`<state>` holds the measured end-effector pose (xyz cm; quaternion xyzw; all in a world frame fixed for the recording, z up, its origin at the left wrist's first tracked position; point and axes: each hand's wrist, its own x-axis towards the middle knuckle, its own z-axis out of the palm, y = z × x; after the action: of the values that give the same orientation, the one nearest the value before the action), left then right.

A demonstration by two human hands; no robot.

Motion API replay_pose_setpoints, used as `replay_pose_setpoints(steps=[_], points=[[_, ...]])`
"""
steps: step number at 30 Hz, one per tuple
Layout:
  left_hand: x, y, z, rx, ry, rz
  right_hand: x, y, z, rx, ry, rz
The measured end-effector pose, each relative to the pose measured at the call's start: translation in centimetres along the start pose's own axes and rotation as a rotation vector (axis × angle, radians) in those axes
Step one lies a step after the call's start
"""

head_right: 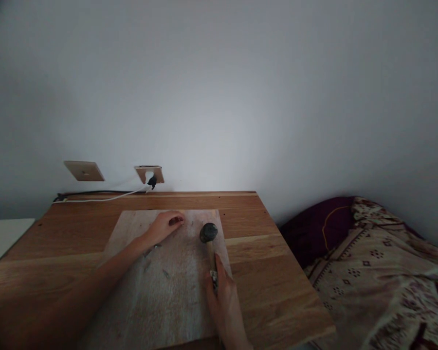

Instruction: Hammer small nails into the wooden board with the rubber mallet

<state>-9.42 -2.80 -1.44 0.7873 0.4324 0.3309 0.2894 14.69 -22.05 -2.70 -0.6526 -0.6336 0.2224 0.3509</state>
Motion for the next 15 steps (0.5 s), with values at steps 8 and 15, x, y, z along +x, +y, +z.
replay_pose_setpoints(steps=[8,15], points=[[0.1,0.0,0.0,0.065,-0.043,0.027,0.0,-0.1,-0.1,-0.008,-0.025,0.033],[0.2,-0.3,0.4,-0.032,-0.069,-0.042,1.9,-3.1,-0.3,-0.039,-0.071,-0.037]])
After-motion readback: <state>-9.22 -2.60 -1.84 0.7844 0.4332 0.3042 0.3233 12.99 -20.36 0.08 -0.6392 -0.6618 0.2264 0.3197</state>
